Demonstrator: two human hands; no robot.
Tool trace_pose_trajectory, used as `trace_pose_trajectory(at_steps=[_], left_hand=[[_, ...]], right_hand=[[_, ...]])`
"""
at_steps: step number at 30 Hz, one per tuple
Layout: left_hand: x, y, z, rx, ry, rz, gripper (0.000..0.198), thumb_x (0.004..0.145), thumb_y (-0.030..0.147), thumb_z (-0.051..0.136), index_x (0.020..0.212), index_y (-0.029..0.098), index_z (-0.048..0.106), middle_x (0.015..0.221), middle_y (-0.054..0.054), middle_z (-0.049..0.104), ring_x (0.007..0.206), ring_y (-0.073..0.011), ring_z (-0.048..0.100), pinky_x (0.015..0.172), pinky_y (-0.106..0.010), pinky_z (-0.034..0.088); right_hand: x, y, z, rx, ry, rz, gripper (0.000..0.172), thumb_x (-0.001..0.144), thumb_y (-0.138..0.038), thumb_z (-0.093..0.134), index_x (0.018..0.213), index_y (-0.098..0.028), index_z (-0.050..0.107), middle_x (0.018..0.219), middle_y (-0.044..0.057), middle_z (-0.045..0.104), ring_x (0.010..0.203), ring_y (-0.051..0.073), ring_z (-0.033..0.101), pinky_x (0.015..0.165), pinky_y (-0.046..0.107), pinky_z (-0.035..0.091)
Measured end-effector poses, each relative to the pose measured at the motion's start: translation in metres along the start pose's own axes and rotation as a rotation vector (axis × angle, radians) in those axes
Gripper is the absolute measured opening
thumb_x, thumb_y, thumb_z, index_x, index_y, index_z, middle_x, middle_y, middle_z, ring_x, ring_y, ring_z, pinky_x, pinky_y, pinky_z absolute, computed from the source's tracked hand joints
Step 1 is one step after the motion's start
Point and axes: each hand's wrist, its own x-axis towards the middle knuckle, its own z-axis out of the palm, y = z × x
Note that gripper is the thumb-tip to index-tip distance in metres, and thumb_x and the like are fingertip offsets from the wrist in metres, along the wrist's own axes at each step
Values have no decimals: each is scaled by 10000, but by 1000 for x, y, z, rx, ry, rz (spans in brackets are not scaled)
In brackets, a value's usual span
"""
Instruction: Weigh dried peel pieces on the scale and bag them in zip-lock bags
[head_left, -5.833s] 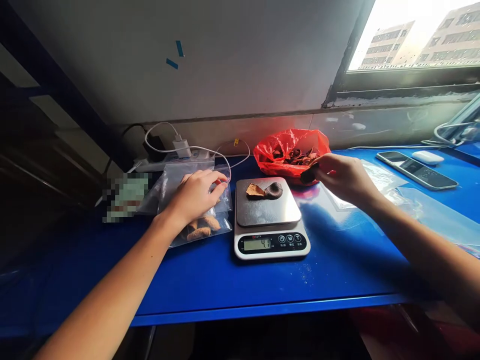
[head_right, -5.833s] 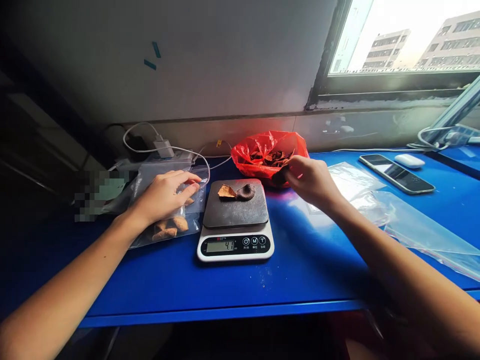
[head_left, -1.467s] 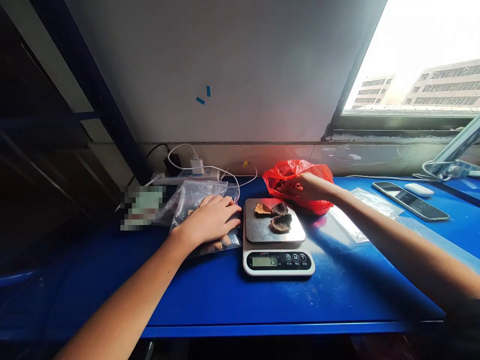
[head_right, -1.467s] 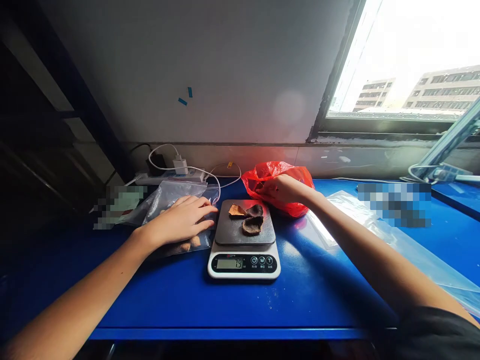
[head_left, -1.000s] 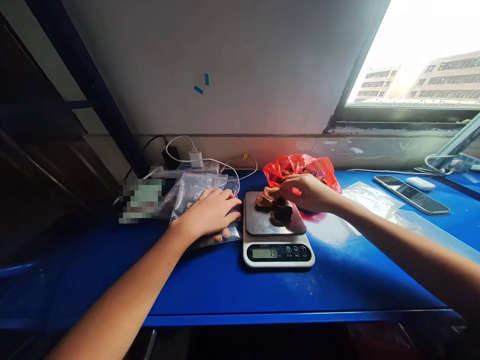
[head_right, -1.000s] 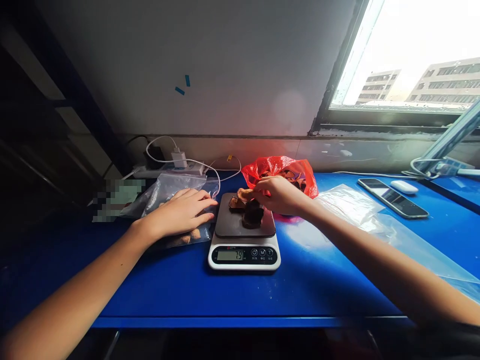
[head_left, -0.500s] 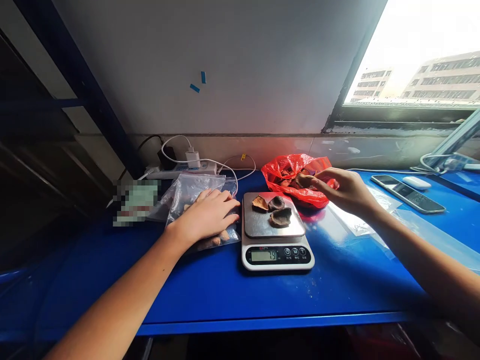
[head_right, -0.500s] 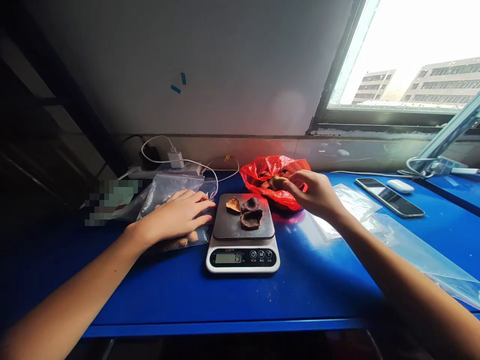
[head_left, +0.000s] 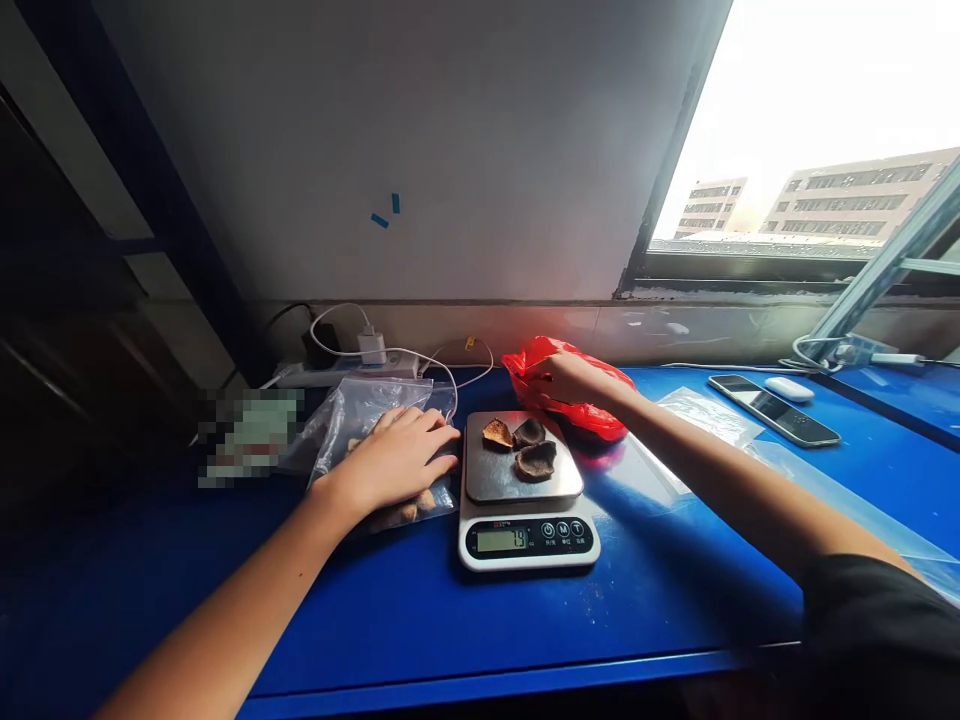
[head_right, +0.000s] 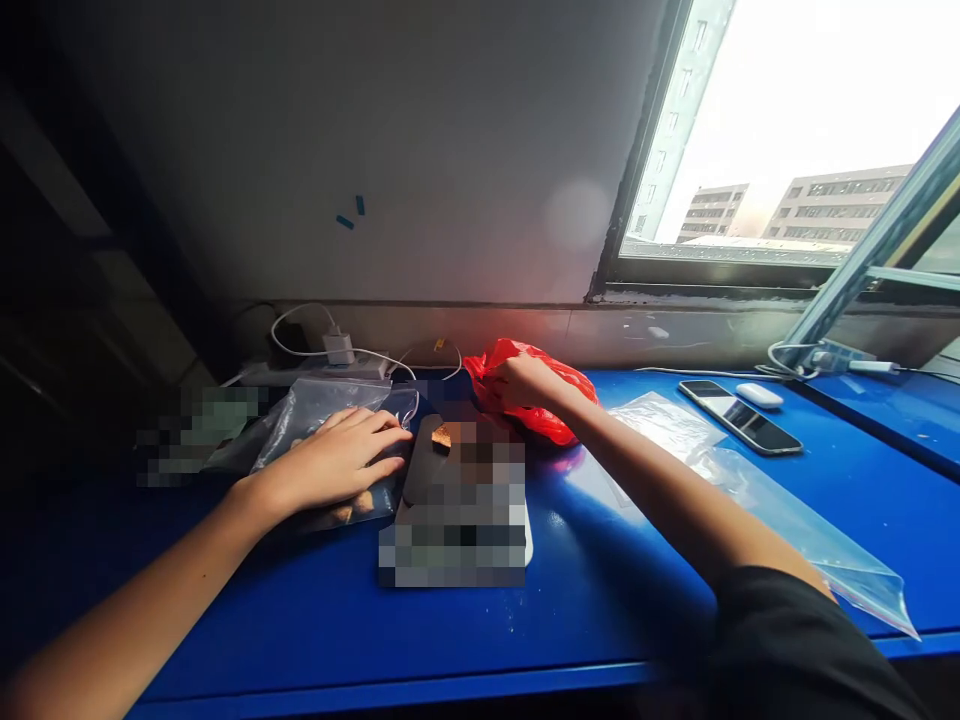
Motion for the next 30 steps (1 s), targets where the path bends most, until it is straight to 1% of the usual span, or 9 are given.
trace_pose_trajectory(at_steps=[3, 5, 10, 15, 19, 22, 26, 28, 30], left_hand=[[-2, 0, -1, -7, -1, 9, 317, 948, 324, 486, 1219, 256, 635, 1240, -64, 610, 1209, -281, 529, 1108, -511, 325], [-3, 2, -2, -5, -7, 9, 316, 950, 324, 484, 1220, 252, 632, 1252, -68, 605, 1220, -284, 524, 1111, -515, 321], [-3, 4, -3, -10, -14, 12, 314, 949, 340, 493, 1217, 259, 635, 1252, -73, 604, 1215, -290, 524, 1105, -519, 322], [0, 3, -1, -1, -16, 6, 322, 947, 322, 472, 1212, 249, 639, 1246, -78, 603, 1203, -299, 521, 1082, -510, 341], [1, 3, -1, 40, -44, 5, 346, 957, 323, 444, 1243, 246, 622, 1269, -72, 590, 1188, -290, 521, 1085, -495, 339], [1, 3, -2, 53, -50, 11, 357, 962, 331, 443, 1268, 249, 609, 1282, -70, 583, 1201, -287, 512, 1093, -488, 333], [1, 1, 0, 50, -41, 24, 351, 957, 345, 454, 1253, 252, 620, 1285, -81, 584, 1194, -295, 527, 1083, -505, 338], [1, 1, 1, 50, -35, 28, 347, 955, 348, 461, 1243, 250, 627, 1287, -84, 584, 1196, -301, 526, 1077, -511, 344], [2, 0, 1, 47, -28, 31, 340, 951, 344, 466, 1231, 247, 634, 1278, -84, 589, 1203, -306, 520, 1072, -514, 349]], right_hand=[[9, -7, 5, 75, -12, -19, 229, 778, -141, 522, 611, -194, 671, 557, 9, 610, 520, 124, 496, 528, 272, 366], [8, -9, 2, 115, 28, -40, 219, 763, -131, 518, 641, -198, 688, 595, 13, 636, 552, 135, 531, 543, 275, 387], [-14, -2, -22, 133, 258, 3, 255, 801, -129, 478, 895, -200, 704, 961, 82, 701, 824, 195, 602, 733, 327, 451], [-60, -7, -29, 228, 511, 131, 181, 850, -210, 484, 896, -200, 659, 905, 76, 682, 720, 175, 598, 690, 334, 463], [-86, -28, -18, 371, 516, 126, 122, 844, -247, 521, 830, -223, 639, 883, 47, 696, 731, 171, 613, 685, 335, 484], [-86, -34, -18, 466, 524, 148, 125, 836, -245, 526, 885, -221, 639, 907, 45, 687, 759, 167, 618, 695, 331, 500], [-77, -6, -22, 427, 587, 303, 169, 824, -242, 524, 939, -191, 638, 857, 57, 652, 723, 167, 601, 710, 346, 504], [-76, 14, -21, 308, 556, 386, 193, 832, -260, 523, 952, -170, 643, 855, 86, 635, 754, 194, 598, 724, 372, 503], [-74, 27, -16, 205, 484, 376, 204, 825, -274, 548, 958, -167, 659, 931, 131, 631, 870, 241, 593, 782, 413, 495]])
